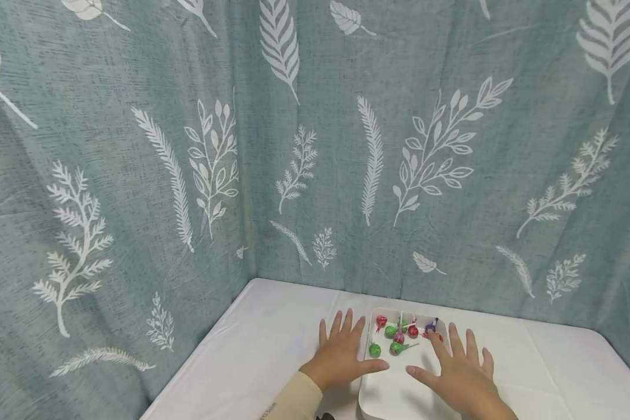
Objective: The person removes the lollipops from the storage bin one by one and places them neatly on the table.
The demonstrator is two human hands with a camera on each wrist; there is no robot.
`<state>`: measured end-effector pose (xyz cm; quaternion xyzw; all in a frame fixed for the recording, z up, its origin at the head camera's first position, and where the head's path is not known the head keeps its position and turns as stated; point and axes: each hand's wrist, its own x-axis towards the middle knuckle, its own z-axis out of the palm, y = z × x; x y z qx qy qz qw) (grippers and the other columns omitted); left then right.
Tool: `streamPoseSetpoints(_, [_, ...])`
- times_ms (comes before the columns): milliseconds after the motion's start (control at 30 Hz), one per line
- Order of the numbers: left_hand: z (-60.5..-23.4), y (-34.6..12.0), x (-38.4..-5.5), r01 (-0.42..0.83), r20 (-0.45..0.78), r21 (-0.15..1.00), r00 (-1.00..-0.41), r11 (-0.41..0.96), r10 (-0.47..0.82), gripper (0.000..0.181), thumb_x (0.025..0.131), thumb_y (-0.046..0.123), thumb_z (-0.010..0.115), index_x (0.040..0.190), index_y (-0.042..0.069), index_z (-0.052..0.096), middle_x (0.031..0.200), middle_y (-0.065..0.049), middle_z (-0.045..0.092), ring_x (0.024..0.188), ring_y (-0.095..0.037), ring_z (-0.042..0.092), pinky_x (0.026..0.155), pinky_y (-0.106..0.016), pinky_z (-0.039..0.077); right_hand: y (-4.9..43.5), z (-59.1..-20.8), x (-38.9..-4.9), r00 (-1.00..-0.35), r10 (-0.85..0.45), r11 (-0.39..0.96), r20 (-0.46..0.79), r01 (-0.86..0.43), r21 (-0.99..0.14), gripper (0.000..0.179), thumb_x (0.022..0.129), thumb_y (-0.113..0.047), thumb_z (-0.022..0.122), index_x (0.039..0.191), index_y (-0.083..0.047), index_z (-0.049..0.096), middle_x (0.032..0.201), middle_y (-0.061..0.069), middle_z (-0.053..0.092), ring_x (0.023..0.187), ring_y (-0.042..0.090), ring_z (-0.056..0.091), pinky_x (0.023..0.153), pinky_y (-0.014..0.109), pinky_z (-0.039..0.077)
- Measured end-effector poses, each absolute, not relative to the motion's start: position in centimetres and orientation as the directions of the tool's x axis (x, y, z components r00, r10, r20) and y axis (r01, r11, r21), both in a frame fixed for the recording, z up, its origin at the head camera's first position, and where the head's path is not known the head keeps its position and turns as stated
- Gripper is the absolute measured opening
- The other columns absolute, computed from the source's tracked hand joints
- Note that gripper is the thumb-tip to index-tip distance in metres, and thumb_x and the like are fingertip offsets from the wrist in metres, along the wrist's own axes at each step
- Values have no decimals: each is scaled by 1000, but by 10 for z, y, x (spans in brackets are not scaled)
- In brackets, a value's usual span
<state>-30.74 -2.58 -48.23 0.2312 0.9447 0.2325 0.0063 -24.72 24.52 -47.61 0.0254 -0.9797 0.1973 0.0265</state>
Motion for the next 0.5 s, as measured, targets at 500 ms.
streamPoseSetpoints(500, [-531, -17, -322, 20, 9, 999, -940, 28, 341, 84, 90, 11, 72, 167, 1, 39, 169, -20, 41, 155, -41, 39, 124, -58, 34, 197, -482, -259, -986, -108, 798, 129, -164, -580, 84, 100, -60, 71, 161, -6, 50, 164, 37, 34, 150, 64, 29, 106, 89, 31])
